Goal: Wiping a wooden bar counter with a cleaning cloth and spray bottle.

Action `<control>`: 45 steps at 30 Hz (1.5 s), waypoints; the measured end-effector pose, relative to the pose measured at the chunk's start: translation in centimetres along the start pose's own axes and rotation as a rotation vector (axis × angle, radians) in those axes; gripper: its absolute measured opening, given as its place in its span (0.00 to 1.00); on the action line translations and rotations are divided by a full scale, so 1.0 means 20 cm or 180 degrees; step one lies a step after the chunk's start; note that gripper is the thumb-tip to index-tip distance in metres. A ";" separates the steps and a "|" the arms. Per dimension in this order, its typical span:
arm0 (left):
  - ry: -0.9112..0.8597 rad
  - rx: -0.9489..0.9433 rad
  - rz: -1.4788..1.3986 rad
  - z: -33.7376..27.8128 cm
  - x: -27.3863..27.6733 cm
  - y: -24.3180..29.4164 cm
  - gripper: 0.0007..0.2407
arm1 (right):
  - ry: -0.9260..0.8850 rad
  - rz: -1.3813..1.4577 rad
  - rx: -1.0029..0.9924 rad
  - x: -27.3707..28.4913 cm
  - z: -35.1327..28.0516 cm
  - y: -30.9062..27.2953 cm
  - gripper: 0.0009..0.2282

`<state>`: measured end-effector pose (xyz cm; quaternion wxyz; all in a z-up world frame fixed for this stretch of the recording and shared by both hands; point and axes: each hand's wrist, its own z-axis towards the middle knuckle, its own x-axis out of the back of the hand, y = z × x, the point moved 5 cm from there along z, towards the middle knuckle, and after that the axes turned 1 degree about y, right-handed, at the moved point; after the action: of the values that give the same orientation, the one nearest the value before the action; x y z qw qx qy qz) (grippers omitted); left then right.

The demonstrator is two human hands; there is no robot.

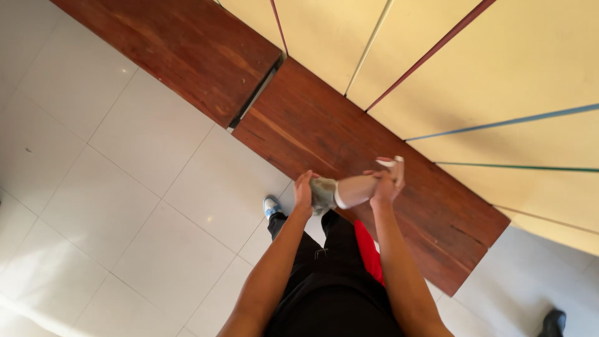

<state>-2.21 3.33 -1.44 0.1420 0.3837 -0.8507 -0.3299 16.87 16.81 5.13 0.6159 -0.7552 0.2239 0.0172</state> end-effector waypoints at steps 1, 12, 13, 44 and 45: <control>0.0019 -0.0026 -0.0028 -0.05 -0.04 0.05 0.15 | -0.0041 0.0012 0.0003 -0.05 0.02 0.01 0.22; -0.0500 0.0321 -0.2440 0.02 -0.14 0.18 0.23 | 0.0054 0.0378 -0.0341 -0.46 0.00 -0.21 0.07; -0.0552 0.0289 -0.2443 0.02 -0.15 0.21 0.23 | 0.0042 0.0410 -0.0291 -0.48 -0.02 -0.24 0.07; -0.1601 -0.0750 0.2187 -0.15 -0.19 0.08 0.24 | -0.1312 -0.4304 -0.0166 -0.01 -0.48 0.12 0.16; -0.1747 -0.0787 0.2266 -0.17 -0.20 0.04 0.25 | -0.1379 -0.4623 -0.0303 0.06 -0.47 0.19 0.15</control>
<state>1.68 5.10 1.75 0.0608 -0.0534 -0.8899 -0.4489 14.26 7.07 3.45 0.4693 -0.7184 -0.4565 -0.2351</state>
